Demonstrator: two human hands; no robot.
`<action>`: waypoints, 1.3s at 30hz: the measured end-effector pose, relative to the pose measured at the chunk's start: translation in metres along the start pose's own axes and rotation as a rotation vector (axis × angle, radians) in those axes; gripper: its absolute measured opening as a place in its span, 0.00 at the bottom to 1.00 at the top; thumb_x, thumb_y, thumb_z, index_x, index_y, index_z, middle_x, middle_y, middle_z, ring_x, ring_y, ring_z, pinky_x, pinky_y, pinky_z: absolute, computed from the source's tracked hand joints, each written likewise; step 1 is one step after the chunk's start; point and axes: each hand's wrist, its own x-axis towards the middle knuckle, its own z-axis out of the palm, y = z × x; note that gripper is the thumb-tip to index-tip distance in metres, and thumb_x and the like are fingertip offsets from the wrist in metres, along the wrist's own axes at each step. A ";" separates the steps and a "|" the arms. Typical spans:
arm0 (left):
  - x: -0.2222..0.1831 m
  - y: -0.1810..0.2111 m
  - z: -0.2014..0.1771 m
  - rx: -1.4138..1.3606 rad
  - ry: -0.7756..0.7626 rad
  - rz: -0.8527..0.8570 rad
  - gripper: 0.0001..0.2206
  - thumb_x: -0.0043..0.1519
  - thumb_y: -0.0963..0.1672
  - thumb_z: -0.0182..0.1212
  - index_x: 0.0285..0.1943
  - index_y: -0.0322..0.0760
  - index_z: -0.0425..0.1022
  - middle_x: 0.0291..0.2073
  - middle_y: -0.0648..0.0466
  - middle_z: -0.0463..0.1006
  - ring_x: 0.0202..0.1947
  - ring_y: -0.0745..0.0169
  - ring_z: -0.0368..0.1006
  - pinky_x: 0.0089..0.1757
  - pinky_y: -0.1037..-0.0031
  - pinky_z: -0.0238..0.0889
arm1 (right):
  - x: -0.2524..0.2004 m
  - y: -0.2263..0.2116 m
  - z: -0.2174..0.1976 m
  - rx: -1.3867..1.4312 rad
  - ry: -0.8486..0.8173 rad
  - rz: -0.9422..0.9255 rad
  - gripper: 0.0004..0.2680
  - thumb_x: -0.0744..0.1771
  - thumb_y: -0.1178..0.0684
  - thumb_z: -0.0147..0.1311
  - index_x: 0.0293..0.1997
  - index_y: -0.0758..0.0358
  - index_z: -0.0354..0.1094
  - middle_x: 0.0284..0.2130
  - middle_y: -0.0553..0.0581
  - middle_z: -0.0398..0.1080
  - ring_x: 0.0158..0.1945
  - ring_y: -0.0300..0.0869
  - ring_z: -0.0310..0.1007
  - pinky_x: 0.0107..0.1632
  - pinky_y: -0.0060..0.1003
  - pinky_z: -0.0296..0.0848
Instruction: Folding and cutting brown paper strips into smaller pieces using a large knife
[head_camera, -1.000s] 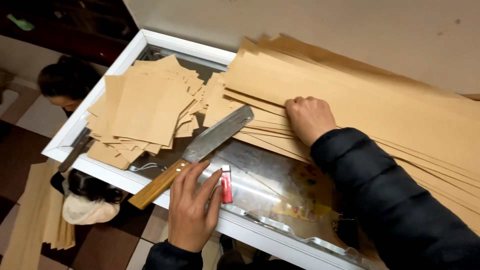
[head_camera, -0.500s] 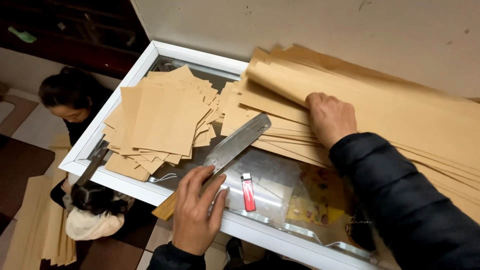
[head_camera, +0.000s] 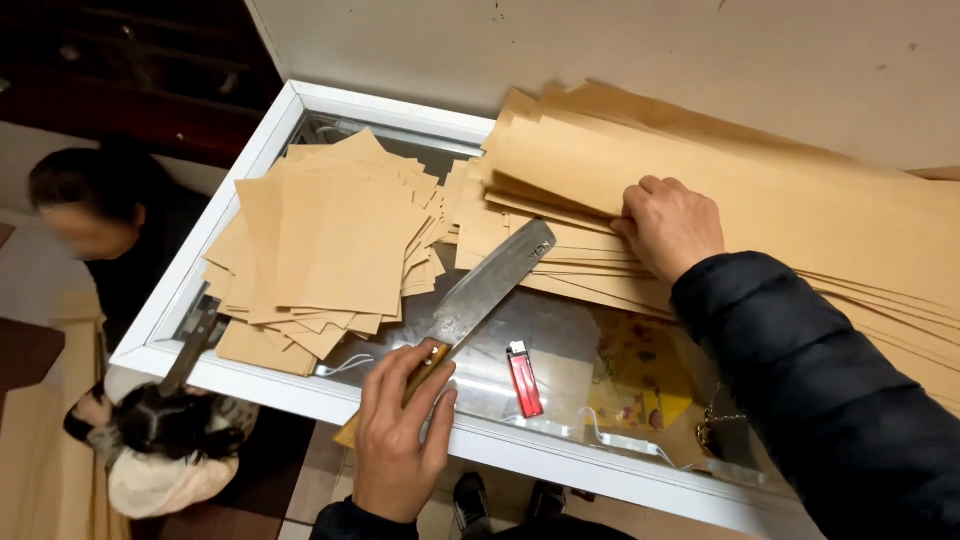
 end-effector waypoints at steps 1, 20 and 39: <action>0.001 -0.001 -0.001 -0.007 -0.001 0.003 0.12 0.71 0.42 0.66 0.61 0.34 0.86 0.66 0.45 0.80 0.67 0.40 0.73 0.63 0.52 0.73 | -0.001 -0.001 -0.005 -0.005 -0.001 0.005 0.12 0.73 0.39 0.62 0.42 0.55 0.74 0.40 0.54 0.75 0.47 0.57 0.78 0.33 0.59 0.77; 0.018 0.059 0.063 -1.094 -0.143 -0.749 0.24 0.69 0.52 0.65 0.67 0.31 0.75 0.60 0.43 0.86 0.61 0.56 0.81 0.56 0.67 0.79 | -0.155 -0.157 -0.111 0.596 0.339 -0.332 0.11 0.76 0.46 0.48 0.56 0.61 0.74 0.54 0.61 0.80 0.48 0.53 0.83 0.47 0.48 0.80; -0.001 0.062 0.020 -1.305 0.523 -0.679 0.28 0.65 0.35 0.60 0.78 0.39 0.71 0.63 0.46 0.82 0.62 0.46 0.78 0.66 0.47 0.72 | -0.135 0.004 -0.077 0.762 -0.285 -0.289 0.45 0.66 0.34 0.70 0.90 0.51 0.36 0.79 0.68 0.61 0.76 0.59 0.63 0.73 0.57 0.57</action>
